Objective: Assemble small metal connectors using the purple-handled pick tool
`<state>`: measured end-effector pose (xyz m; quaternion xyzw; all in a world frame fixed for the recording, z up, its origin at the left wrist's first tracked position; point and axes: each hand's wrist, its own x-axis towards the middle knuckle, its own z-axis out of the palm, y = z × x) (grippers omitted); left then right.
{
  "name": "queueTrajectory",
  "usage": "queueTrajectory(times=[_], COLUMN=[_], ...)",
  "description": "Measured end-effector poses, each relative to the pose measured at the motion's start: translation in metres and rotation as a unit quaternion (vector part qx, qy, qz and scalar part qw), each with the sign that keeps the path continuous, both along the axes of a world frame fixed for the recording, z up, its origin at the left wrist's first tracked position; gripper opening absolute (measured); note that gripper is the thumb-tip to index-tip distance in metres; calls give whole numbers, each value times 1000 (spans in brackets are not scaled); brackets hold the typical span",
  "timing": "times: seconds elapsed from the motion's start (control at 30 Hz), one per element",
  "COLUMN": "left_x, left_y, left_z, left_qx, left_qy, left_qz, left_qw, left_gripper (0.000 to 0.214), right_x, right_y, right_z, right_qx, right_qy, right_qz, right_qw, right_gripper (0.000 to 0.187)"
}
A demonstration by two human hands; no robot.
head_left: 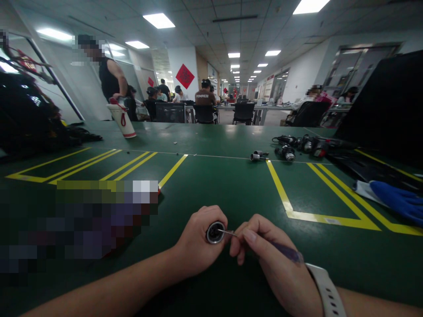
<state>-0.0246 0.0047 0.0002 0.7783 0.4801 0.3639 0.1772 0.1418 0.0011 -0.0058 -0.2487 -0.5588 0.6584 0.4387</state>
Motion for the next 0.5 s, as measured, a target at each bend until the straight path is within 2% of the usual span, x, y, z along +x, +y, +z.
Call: queueTrajectory(times=[0.3, 0.43, 0.5], left_x=[1, 1, 1], left_y=[-1, -2, -2], left_z=[2, 2, 1], left_qx=[0, -14, -21], left_qy=[-44, -78, -94], left_qz=[8, 39, 54], left_qw=[999, 996, 994], left_gripper=[13, 16, 16], right_x=[6, 10, 11], right_y=[-4, -7, -7], right_z=[1, 2, 5], right_qx=[110, 186, 246], right_qy=[-65, -75, -76], right_qz=[-26, -35, -24], right_qw=[991, 979, 966], right_gripper=[23, 20, 14])
